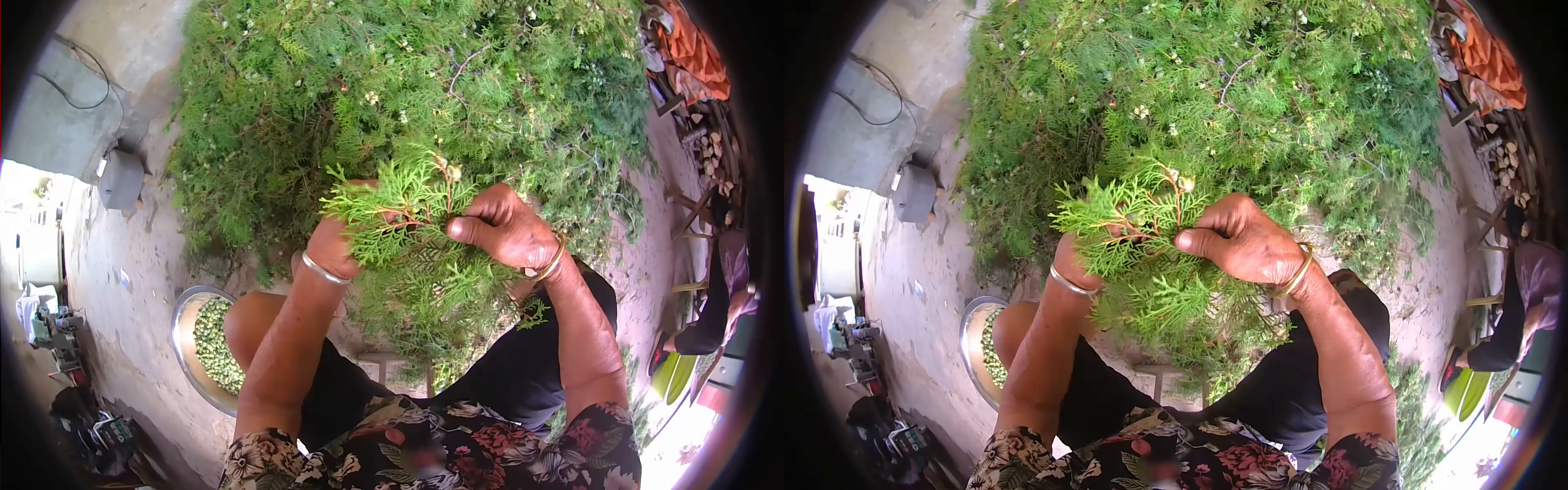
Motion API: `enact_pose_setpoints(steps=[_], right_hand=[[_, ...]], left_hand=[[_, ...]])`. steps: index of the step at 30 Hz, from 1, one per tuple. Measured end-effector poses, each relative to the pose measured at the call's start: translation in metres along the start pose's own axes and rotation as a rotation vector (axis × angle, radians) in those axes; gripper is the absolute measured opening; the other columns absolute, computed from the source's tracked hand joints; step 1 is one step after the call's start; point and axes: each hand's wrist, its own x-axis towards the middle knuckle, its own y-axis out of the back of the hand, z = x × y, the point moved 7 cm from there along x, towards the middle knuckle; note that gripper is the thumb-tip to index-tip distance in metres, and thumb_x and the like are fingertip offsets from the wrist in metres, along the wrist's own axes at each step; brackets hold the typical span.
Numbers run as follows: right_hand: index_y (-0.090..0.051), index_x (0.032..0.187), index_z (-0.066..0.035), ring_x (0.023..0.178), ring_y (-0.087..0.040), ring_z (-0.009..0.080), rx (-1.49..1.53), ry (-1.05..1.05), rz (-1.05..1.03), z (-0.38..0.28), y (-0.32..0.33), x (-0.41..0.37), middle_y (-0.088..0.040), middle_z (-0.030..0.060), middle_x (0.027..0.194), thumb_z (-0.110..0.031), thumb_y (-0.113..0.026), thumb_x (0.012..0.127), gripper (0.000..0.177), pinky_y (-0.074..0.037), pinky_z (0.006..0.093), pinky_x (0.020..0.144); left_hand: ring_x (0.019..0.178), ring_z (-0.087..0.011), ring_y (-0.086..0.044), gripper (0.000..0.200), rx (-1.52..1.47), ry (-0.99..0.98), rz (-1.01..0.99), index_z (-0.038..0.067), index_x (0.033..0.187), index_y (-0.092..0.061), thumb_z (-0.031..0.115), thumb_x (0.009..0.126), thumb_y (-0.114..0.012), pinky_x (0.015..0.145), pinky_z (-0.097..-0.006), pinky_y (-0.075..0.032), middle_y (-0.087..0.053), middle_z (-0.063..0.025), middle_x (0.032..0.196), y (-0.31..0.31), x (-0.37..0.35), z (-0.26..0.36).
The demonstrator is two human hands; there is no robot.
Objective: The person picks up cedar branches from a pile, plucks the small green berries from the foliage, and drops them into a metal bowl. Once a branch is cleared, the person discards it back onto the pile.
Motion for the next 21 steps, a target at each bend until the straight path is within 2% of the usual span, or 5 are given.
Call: enact_pose_setpoints(steps=[1, 3, 7, 13, 21], right_hand=[[-0.042, 0.051, -0.002, 0.046, -0.023, 0.0065, 0.000, -0.001, 0.001, 0.001, -0.001, 0.000, -0.028, -0.0021, 0.044, -0.017, -0.063, 0.086, 0.044, -0.022, 0.0305, 0.041], [-0.043, 0.052, -0.001, 0.045, -0.024, 0.0072, 0.011, -0.011, -0.003, 0.003, -0.002, 0.000, -0.028, -0.0005, 0.044, -0.016, -0.064, 0.085, 0.042, -0.023, 0.0307, 0.041], [-0.044, 0.053, 0.000, 0.045, -0.025, 0.0080, -0.072, 0.012, 0.030, 0.001, -0.002, 0.000, -0.028, 0.0021, 0.044, -0.015, -0.065, 0.084, 0.040, -0.025, 0.0310, 0.042], [-0.046, 0.055, 0.001, 0.045, -0.029, 0.0125, -0.143, 0.047, 0.140, 0.000, 0.005, -0.004, -0.036, 0.0089, 0.045, -0.012, -0.069, 0.079, 0.035, -0.030, 0.0327, 0.043], [-0.060, 0.064, -0.001, 0.050, -0.052, 0.0306, -0.251, 0.255, 0.040, -0.015, -0.004, -0.007, -0.052, 0.0145, 0.055, -0.012, -0.071, 0.074, 0.018, -0.038, 0.0376, 0.046]], left_hand=[[0.096, -0.0174, -0.057, 0.025, -0.001, 0.000, -0.002, 0.003, 0.103, -0.060, 0.009, 0.080, -0.067, 0.080, -0.0305, -0.048, -0.055, -0.0079, 0.111, -0.004, 0.000, -0.002], [0.096, -0.0176, -0.057, 0.028, -0.939, 0.109, 0.091, 0.004, 0.105, -0.058, 0.004, 0.078, -0.067, 0.081, -0.0312, -0.049, -0.056, -0.0068, 0.104, -0.007, 0.000, -0.019], [0.089, -0.0170, -0.059, 0.034, -0.873, 0.200, 0.066, 0.000, 0.106, -0.053, -0.001, 0.076, -0.068, 0.079, -0.0295, -0.050, -0.058, -0.0084, 0.094, -0.012, 0.009, 0.008], [0.069, -0.0181, -0.060, 0.008, -0.589, 0.283, 0.507, -0.002, 0.083, -0.060, 0.005, 0.079, -0.060, 0.056, -0.0237, -0.046, -0.061, -0.0073, 0.077, 0.037, 0.015, -0.018], [0.071, -0.0215, -0.063, 0.019, -1.170, 0.562, 0.296, -0.005, 0.094, -0.060, 0.009, 0.083, -0.055, 0.060, -0.0319, -0.054, -0.065, -0.0156, 0.086, -0.002, 0.015, -0.034]])
